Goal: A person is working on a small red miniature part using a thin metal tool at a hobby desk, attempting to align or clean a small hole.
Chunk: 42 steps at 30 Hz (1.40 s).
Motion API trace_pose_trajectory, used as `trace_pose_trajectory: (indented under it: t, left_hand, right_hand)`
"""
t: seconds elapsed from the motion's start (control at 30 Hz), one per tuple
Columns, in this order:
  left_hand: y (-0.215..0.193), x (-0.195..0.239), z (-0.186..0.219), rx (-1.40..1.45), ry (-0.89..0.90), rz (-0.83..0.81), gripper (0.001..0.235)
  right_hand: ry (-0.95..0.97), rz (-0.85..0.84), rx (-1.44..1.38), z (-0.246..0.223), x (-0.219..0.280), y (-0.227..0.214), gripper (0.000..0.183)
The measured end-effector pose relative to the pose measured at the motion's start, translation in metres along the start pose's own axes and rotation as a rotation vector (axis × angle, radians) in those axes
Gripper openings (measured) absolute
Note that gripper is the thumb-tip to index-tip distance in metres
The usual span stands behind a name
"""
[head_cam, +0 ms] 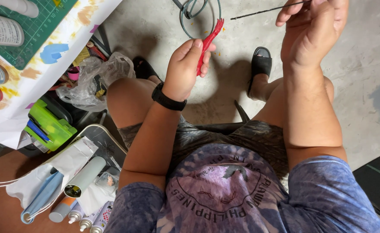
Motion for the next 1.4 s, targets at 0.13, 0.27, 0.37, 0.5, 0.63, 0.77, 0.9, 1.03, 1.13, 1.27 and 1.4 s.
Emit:
trace_pose_trajectory:
  t: [0.13, 0.27, 0.37, 0.5, 0.63, 0.77, 0.9, 1.03, 1.13, 1.27, 1.4]
  left_hand:
    - [-0.002, -0.004, -0.011, 0.014, 0.081, 0.008, 0.018]
    - [-0.002, -0.004, -0.008, -0.134, 0.170, 0.007, 0.008]
    - [-0.003, -0.006, -0.009, -0.129, 0.131, 0.038, 0.008]
    - [-0.003, -0.006, -0.003, -0.112, 0.057, 0.057, 0.015]
    - [0.001, -0.004, 0.007, -0.180, 0.012, 0.094, 0.017]
    - [0.000, -0.005, 0.008, -0.164, -0.078, 0.107, 0.022]
    - [-0.003, -0.007, 0.007, -0.057, -0.168, 0.073, 0.027]
    - [-0.004, -0.007, 0.007, 0.042, -0.222, 0.076, 0.030]
    - [-0.006, -0.007, 0.005, 0.120, -0.253, 0.042, 0.031]
    - [-0.013, -0.012, -0.006, 0.290, -0.357, -0.044, 0.035]
    - [-0.017, -0.015, -0.012, 0.366, -0.409, -0.120, 0.035]
  right_hand:
    - [0.014, -0.003, -0.009, 0.001, 0.000, -0.001, 0.006]
    - [-0.001, -0.015, 0.024, 0.003, 0.001, -0.003, 0.009]
    - [0.000, -0.015, 0.022, 0.004, 0.000, -0.003, 0.008]
    - [0.020, -0.003, -0.005, 0.004, -0.002, -0.005, 0.007]
    - [0.021, -0.003, 0.009, 0.003, -0.001, -0.005, 0.008]
    - [0.006, -0.027, 0.006, 0.003, -0.001, -0.004, 0.008]
    - [0.009, -0.025, -0.006, 0.004, -0.002, -0.005, 0.009]
    - [0.020, -0.008, -0.012, 0.003, -0.001, -0.003, 0.009]
    - [-0.003, -0.032, 0.006, 0.002, 0.000, -0.001, 0.009]
    - [0.007, -0.023, 0.002, 0.001, 0.000, 0.000, 0.011]
    - [0.003, 0.005, -0.015, -0.002, -0.001, 0.002, 0.018]
Point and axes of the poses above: each hand's wrist, its own x-axis away from the middle knuckle, its own y-axis out of the palm, z = x × y, the point moved 1 cm from there along -x, towards the middle knuckle, and after that the axes turned 10 degrees about z, right-handed, at the moved point
